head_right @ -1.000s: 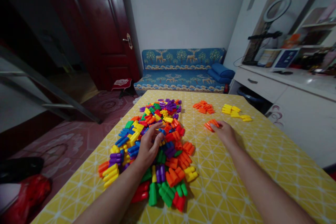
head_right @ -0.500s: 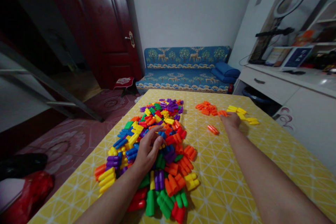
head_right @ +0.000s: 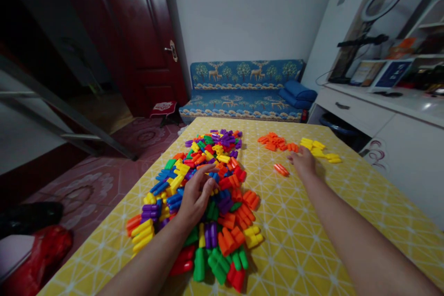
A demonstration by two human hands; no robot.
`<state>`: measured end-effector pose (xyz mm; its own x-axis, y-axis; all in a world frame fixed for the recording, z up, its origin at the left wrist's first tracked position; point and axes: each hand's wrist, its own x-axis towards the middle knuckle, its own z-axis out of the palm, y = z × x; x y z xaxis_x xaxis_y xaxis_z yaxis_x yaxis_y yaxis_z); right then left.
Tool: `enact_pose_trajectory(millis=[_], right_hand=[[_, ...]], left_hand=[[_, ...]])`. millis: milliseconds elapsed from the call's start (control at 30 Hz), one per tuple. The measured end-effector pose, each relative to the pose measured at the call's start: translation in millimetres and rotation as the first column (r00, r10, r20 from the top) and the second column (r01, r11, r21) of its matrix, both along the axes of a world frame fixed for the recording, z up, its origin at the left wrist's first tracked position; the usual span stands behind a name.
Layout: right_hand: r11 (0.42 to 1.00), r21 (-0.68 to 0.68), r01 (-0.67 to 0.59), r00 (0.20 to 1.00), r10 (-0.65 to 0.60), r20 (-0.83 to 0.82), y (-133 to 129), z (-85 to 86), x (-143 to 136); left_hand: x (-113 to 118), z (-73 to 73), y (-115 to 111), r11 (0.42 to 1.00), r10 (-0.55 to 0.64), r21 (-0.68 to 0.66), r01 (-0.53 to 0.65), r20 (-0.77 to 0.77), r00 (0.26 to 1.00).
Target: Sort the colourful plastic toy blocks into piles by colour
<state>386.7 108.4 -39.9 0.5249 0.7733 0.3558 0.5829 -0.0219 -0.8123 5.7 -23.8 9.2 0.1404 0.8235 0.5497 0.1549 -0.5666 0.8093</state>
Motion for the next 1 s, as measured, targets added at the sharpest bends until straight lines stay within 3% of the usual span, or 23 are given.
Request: enact_pose_trajectory(millis=[100,233,300,433,500,633,767,833,900,1000], right_hand=[[0.998,-0.06,-0.024,0.993,0.03,0.11,-31.8,9.6,-5.9],[0.928,-0.217,-0.303,0.876,0.361,0.32,-71.0,19.8,-26.2],[0.905,-0.213,-0.368,0.845,0.421,0.329,-78.5,21.4,-36.3],[0.959,-0.147,-0.242,0.965,0.254,0.068,-63.1,18.0,-46.3],[0.976,-0.141,-0.168,0.986,0.166,-0.028,-47.8,14.6,-47.2],[0.995,-0.102,0.005,1.0,-0.007,-0.015,-29.4,7.2,-51.1],[0.993,-0.038,0.115,0.985,-0.109,0.131,-39.0,3.8,-63.4],[0.997,-0.045,0.056,0.942,-0.038,0.334,-46.5,5.2,-70.4],[0.993,-0.115,0.008,0.842,0.055,0.537,-50.2,7.8,-75.5],[0.965,-0.254,0.072,0.759,0.113,0.641,-47.3,9.8,-78.5]], left_hand=[[0.3,0.9,0.1,1.0,0.01,-0.002,-0.01,-0.013,1.0],[0.4,0.7,-0.2,1.0,0.012,-0.009,-0.012,0.0,1.0],[0.7,1.0,-0.4,1.0,0.012,-0.009,-0.012,0.007,1.0],[1.1,2.2,-0.9,1.0,0.015,-0.003,-0.015,-0.001,1.0],[1.1,2.2,-0.9,1.0,0.013,-0.002,-0.013,-0.001,1.0],[0.7,1.9,-0.7,1.0,0.011,-0.002,-0.011,-0.006,1.0],[0.5,3.0,-0.9,1.0,0.018,0.003,-0.018,-0.013,1.0],[0.6,3.0,-1.0,1.0,0.017,0.001,-0.017,-0.01,1.0],[0.6,2.1,-0.8,1.0,0.016,-0.004,-0.016,-0.008,1.0],[0.5,1.0,-0.5,1.0,0.012,-0.019,-0.012,-0.006,1.0]])
